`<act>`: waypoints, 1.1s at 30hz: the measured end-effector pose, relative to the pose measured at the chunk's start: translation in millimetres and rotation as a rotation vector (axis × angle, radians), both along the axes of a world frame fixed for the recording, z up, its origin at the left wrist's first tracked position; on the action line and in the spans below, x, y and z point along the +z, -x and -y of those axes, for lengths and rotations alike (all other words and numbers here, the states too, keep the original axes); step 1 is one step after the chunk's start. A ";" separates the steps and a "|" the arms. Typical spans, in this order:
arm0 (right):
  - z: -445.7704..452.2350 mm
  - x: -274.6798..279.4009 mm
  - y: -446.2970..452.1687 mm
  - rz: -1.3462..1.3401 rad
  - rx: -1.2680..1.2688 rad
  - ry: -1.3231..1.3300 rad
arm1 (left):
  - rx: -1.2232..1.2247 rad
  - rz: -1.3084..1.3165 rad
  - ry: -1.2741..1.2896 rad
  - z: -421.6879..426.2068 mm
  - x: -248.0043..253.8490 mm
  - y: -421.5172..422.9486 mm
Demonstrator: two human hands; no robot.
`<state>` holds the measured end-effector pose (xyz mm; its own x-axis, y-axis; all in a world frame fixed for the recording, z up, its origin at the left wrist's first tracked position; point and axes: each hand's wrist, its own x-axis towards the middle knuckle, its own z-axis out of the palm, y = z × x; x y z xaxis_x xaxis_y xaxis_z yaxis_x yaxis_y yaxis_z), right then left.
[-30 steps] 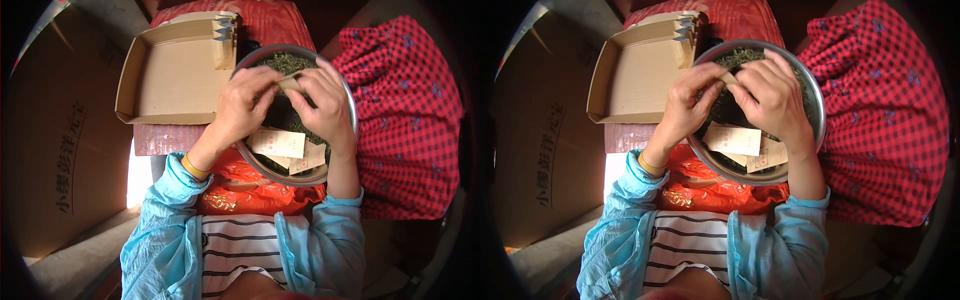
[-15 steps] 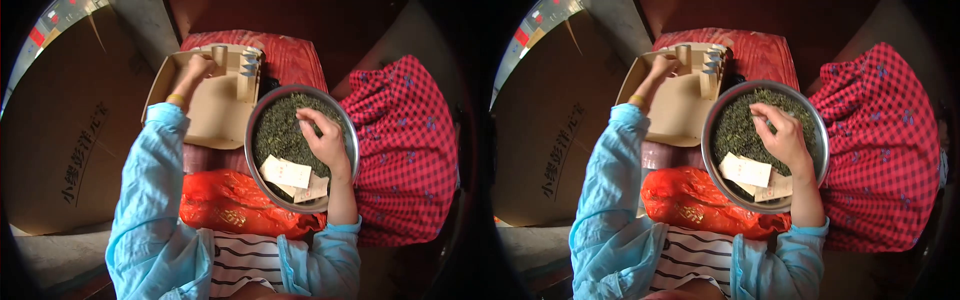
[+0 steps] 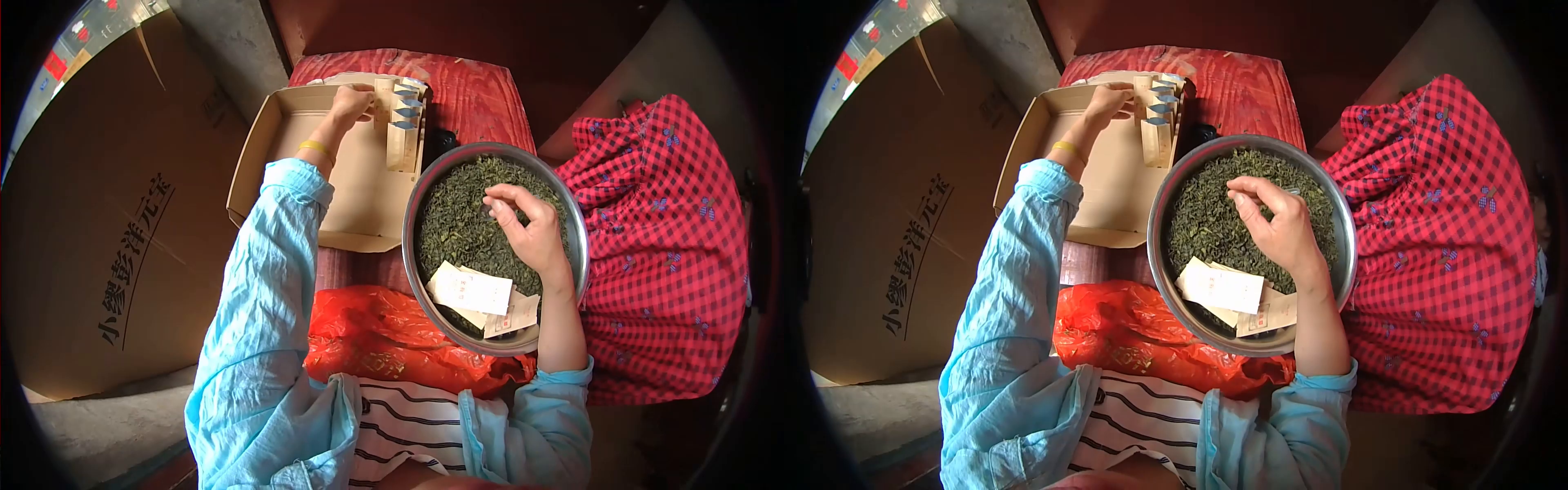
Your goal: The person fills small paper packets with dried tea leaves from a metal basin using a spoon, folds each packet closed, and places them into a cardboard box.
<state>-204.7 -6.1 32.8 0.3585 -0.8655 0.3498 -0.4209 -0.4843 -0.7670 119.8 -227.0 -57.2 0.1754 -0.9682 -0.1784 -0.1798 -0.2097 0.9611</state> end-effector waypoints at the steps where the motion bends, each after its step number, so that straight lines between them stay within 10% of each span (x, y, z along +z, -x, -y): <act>1: -0.1 1.3 0.0 0.008 -0.009 -0.063 | -0.009 -0.013 0.026 0.7 1.0 0.2; 25: 26.7 -23.7 24.6 0.086 -0.089 -0.243 | 0.125 0.319 0.280 35.8 -25.4 -6.7; 33: 32.4 -23.4 35.4 0.109 -0.087 -0.255 | 0.001 0.490 -0.034 1.9 22.4 -1.8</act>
<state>-240.1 -38.5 9.4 0.2510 -0.9564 0.1494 -0.3610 -0.2357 -0.9023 121.6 -228.9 -34.7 0.2474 -0.9631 -0.1063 -0.6091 -0.2399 0.7559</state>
